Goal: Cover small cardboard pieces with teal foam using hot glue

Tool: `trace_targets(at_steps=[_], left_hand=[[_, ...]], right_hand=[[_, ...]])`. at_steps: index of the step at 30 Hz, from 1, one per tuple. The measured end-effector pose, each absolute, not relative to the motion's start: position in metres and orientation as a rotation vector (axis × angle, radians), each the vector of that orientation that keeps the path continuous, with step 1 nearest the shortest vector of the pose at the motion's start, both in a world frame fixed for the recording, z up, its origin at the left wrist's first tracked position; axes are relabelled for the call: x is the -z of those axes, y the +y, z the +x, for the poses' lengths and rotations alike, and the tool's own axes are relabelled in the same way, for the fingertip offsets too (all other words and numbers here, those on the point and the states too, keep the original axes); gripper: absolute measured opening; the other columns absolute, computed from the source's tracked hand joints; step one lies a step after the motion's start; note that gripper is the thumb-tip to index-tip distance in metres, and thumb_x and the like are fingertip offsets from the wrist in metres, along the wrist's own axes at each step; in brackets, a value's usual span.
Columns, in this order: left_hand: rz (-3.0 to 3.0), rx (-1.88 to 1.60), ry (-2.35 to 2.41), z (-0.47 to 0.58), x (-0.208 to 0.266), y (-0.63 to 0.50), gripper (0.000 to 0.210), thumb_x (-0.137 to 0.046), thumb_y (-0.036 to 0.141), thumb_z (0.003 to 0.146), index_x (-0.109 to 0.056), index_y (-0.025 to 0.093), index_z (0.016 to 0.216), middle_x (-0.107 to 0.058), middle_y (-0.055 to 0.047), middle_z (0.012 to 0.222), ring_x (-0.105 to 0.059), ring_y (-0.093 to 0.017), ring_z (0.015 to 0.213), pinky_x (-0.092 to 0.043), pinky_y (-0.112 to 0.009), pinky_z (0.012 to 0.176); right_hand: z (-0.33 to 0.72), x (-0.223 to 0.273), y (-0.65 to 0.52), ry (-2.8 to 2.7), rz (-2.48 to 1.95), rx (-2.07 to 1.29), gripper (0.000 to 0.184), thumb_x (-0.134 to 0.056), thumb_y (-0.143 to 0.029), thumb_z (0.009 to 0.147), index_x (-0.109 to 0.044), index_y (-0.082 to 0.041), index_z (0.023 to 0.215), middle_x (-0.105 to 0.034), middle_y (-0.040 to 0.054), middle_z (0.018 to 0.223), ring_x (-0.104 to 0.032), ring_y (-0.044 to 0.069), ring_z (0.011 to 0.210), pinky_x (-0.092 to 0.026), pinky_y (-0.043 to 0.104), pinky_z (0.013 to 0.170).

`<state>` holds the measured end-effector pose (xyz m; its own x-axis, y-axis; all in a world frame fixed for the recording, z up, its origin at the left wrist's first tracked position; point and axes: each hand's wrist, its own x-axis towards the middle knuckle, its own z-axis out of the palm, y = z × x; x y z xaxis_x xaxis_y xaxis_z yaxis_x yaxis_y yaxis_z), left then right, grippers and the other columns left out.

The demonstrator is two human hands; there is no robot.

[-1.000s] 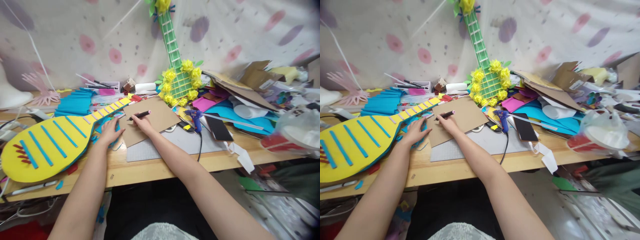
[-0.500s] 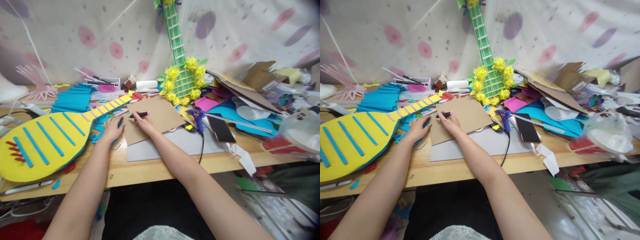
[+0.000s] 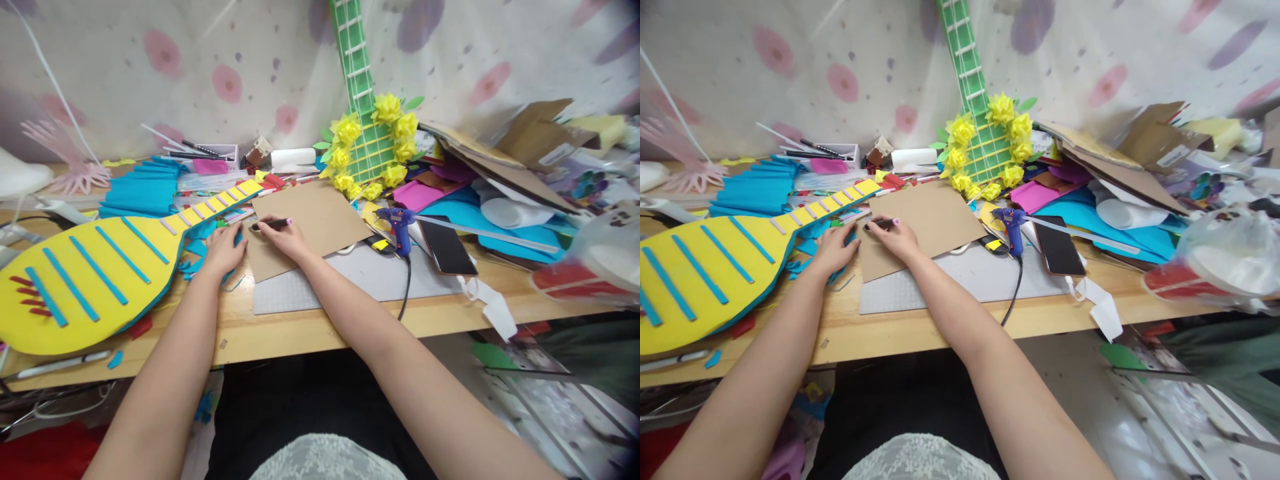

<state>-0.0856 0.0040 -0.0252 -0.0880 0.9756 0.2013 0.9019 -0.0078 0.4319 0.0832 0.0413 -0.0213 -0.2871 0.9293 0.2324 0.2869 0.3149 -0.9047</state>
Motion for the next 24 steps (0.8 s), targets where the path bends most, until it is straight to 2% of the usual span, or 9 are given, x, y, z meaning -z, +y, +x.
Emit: trace_targets(at_steps=[8, 15, 19, 24], left_hand=[[2.020, -0.682, 2.117, -0.086, 0.026, 0.004, 0.051, -0.049, 0.035, 0.078, -0.051, 0.025, 0.128, -0.058, -0.010, 0.123, -0.042, -0.032, 0.122, -0.030, -0.050, 0.101], [2.049, -0.735, 2.104, -0.078, 0.023, 0.002, 0.050, -0.050, 0.030, 0.076, -0.053, 0.023, 0.126, -0.058, -0.009, 0.125, -0.044, -0.031, 0.120, -0.028, -0.048, 0.103], [2.047, -0.771, 2.131, -0.076, 0.023, 0.000, 0.046, -0.051, 0.030, 0.075, -0.056, 0.025, 0.121, -0.060, -0.007, 0.121, -0.046, -0.030, 0.117, -0.029, -0.048, 0.101], [2.017, -0.787, 2.160, -0.077, 0.023, 0.000, 0.045, -0.052, 0.034, 0.076, -0.058, 0.023, 0.119, -0.062, -0.010, 0.116, -0.048, -0.032, 0.114, -0.031, -0.047, 0.099]], right_hand=[[0.087, 0.021, 0.040, -1.627, -1.151, -0.969, 0.026, -0.050, -0.045, 0.081, -0.062, -0.023, 0.085, -0.064, -0.0020, 0.075, -0.057, 0.012, 0.071, -0.043, 0.024, 0.068], [0.090, 0.014, 0.035, -1.491, -1.149, -1.066, 0.023, -0.049, -0.044, 0.082, -0.059, -0.023, 0.081, -0.065, -0.0030, 0.069, -0.060, 0.014, 0.073, -0.044, 0.029, 0.076], [0.090, 0.014, 0.034, -1.467, -1.141, -1.126, 0.022, -0.050, -0.044, 0.082, -0.058, -0.023, 0.082, -0.066, -0.0014, 0.070, -0.060, 0.014, 0.071, -0.045, 0.027, 0.069], [0.095, 0.008, 0.033, -1.448, -1.120, -1.180, 0.024, -0.051, -0.045, 0.081, -0.058, -0.022, 0.085, -0.065, -0.0016, 0.069, -0.054, 0.010, 0.058, -0.042, 0.023, 0.056]])
